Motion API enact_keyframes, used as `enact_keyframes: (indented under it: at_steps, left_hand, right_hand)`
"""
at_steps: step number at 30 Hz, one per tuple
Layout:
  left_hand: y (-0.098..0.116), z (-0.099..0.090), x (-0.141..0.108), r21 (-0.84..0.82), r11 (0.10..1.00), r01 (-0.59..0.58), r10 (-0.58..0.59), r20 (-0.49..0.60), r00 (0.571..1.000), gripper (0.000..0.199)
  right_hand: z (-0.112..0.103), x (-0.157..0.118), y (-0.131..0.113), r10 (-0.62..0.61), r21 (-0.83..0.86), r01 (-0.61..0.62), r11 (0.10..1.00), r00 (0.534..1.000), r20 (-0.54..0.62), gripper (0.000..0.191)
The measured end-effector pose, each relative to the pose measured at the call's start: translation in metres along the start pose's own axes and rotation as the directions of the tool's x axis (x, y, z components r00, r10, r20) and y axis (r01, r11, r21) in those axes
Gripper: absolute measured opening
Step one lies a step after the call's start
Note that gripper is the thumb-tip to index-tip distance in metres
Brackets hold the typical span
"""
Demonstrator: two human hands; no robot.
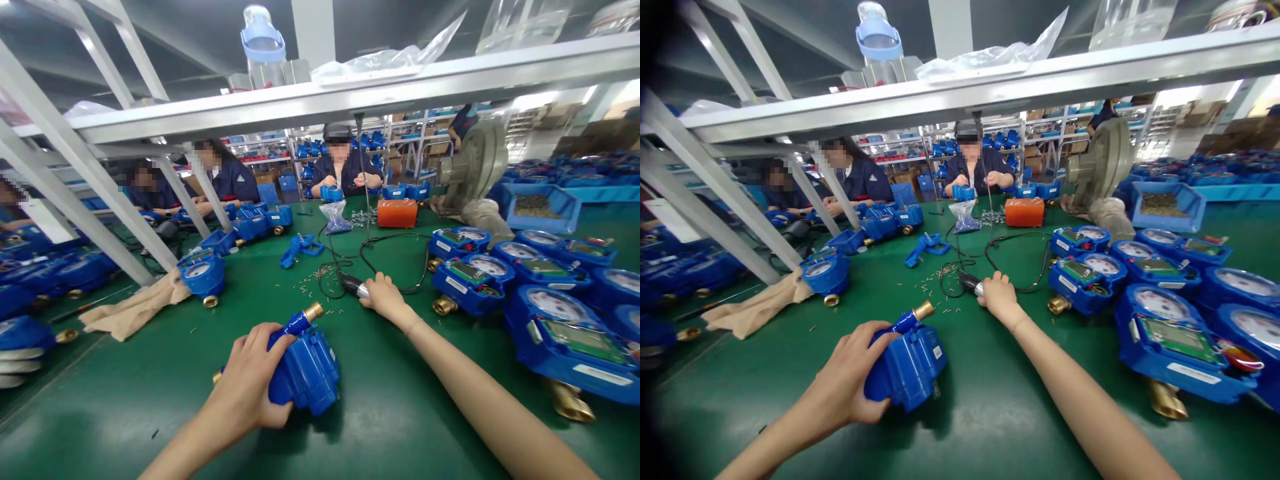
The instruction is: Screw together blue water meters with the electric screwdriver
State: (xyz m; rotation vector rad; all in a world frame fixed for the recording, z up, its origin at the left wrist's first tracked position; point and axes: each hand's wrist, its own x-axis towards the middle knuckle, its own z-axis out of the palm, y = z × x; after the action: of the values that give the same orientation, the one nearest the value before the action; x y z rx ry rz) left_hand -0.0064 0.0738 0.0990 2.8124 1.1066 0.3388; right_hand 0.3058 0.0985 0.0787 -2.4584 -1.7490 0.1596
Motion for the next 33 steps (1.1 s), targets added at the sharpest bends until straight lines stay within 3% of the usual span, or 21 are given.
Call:
enact_keyframes:
  at_steps: [6, 10, 12, 14, 16, 17, 18, 21, 25, 28, 30, 33]
  left_hand:
    - [-0.012, -0.006, 0.011, -0.233, 0.971, 0.05, 0.002, 0.216, 0.976, 0.066]
    - [-0.034, -0.01, 0.02, -0.37, 0.924, 0.098, 0.02, 0.302, 0.953, 0.07]
    - [-0.05, -0.014, 0.029, -0.469, 0.87, 0.154, 0.037, 0.372, 0.927, 0.072]
    - [-0.065, -0.019, 0.044, -0.583, 0.789, 0.195, 0.105, 0.439, 0.892, 0.062]
    - [-0.077, -0.021, 0.061, -0.652, 0.727, 0.214, 0.173, 0.476, 0.862, 0.056]
    - [-0.081, -0.021, 0.07, -0.664, 0.714, 0.223, 0.19, 0.49, 0.851, 0.058]
    - [-0.085, -0.02, 0.079, -0.665, 0.709, 0.234, 0.197, 0.505, 0.84, 0.061]
    - [-0.096, -0.015, 0.1, -0.672, 0.698, 0.248, 0.23, 0.539, 0.81, 0.074]
    - [-0.109, -0.02, 0.11, -0.685, 0.689, 0.237, 0.265, 0.543, 0.797, 0.077]
    - [-0.106, -0.039, 0.104, -0.688, 0.701, 0.188, 0.241, 0.477, 0.846, 0.068]
    - [-0.092, -0.052, 0.097, -0.636, 0.765, 0.102, 0.214, 0.4, 0.891, 0.067]
    - [-0.061, -0.059, 0.09, -0.378, 0.92, -0.099, 0.22, 0.291, 0.931, 0.09]
  right_hand:
    - [0.0, -0.001, 0.003, -0.081, 0.05, 0.085, 0.995, 0.994, -0.079, 0.038]
    - [-0.015, -0.006, -0.01, -0.301, 0.19, 0.326, 0.926, 0.942, -0.151, 0.041]
    - [-0.024, -0.012, -0.021, -0.481, 0.262, 0.503, 0.823, 0.864, -0.147, 0.044]
    - [-0.027, -0.018, -0.031, -0.683, 0.377, 0.674, 0.636, 0.719, -0.133, 0.058]
    - [-0.021, -0.022, -0.041, -0.811, 0.502, 0.752, 0.427, 0.564, -0.155, 0.084]
    - [-0.015, -0.024, -0.045, -0.835, 0.553, 0.755, 0.352, 0.52, -0.178, 0.099]
    - [-0.007, -0.024, -0.048, -0.837, 0.589, 0.745, 0.313, 0.51, -0.199, 0.111]
    - [0.02, -0.02, -0.057, -0.784, 0.644, 0.694, 0.321, 0.576, -0.231, 0.132]
    - [0.044, -0.012, -0.069, -0.7, 0.714, 0.631, 0.303, 0.656, -0.282, 0.131]
    - [0.054, -0.011, -0.079, -0.616, 0.754, 0.593, 0.282, 0.715, -0.332, 0.123]
    - [0.057, -0.013, -0.085, -0.572, 0.763, 0.574, 0.297, 0.747, -0.34, 0.122]
    - [0.058, -0.017, -0.096, -0.495, 0.759, 0.534, 0.372, 0.806, -0.325, 0.121]
